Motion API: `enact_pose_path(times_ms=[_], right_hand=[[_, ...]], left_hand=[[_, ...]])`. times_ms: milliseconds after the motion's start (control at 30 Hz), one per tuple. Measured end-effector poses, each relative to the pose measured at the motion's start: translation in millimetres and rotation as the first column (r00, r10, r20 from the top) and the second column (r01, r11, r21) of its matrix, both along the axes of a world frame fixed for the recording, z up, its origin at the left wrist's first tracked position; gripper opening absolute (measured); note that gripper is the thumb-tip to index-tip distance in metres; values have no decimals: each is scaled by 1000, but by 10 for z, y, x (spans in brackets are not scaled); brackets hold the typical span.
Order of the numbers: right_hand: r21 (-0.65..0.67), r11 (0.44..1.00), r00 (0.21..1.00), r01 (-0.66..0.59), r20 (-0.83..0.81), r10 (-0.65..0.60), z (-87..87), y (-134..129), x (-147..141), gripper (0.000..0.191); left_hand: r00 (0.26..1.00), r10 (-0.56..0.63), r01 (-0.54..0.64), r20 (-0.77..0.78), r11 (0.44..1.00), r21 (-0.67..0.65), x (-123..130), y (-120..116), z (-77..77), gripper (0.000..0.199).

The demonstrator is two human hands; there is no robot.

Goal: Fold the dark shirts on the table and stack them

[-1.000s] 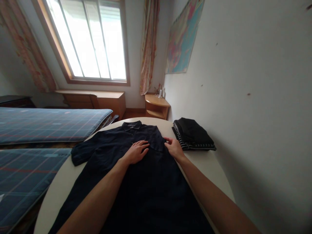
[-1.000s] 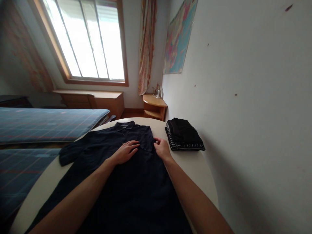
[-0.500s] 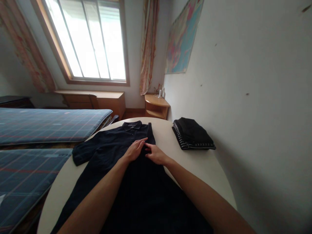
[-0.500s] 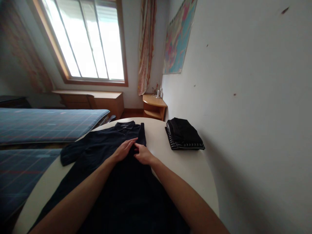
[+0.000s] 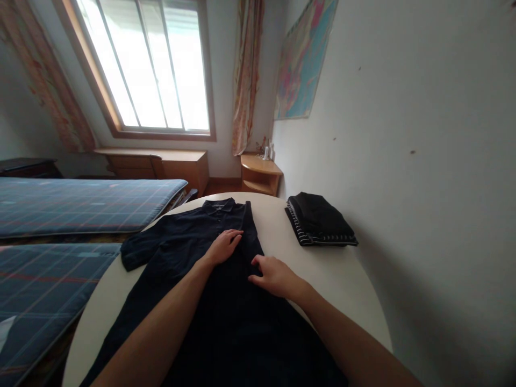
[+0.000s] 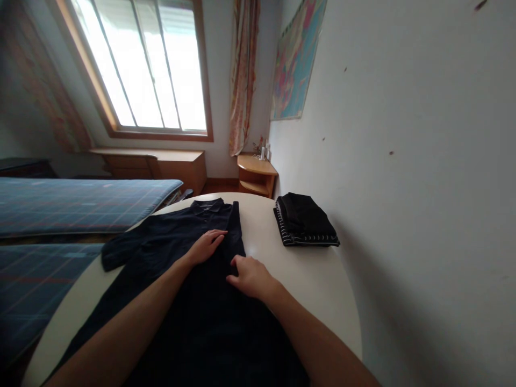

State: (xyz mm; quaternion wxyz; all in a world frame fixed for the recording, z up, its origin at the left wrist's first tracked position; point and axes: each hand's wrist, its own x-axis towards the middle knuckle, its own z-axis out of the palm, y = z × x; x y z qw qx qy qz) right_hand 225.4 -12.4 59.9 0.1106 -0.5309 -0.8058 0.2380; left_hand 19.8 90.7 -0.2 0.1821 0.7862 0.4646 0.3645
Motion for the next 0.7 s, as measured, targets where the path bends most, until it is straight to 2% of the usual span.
enact_pose_path(times_ms=[167,267,367,533,600,700], right_hand=[[-199,964,958,-173,-259,119,93,-124,-48,67],[-289,928,951,-236,-264,160,117,-206,-87,84],[-300,903,943,-307,-226,246,101,-272,-115,93],[-278,869,912,-409,-148,382,111,-326,-121,93],[-319,824,883,-468,-166,438,136,-346,-124,85],[-415,734,843,-537,-252,475,156,-381,-147,60]], left_hand=[[987,151,-150,57,988,-29,-57,8,68,51],[961,273,-271,46,961,-48,-111,23,80,54],[941,339,-338,1,940,-50,-145,36,61,40],[947,309,-312,-90,950,-23,-191,54,27,23],[956,267,-269,-124,963,-2,-217,66,16,20],[961,214,-210,-174,977,40,-244,85,-15,21]])
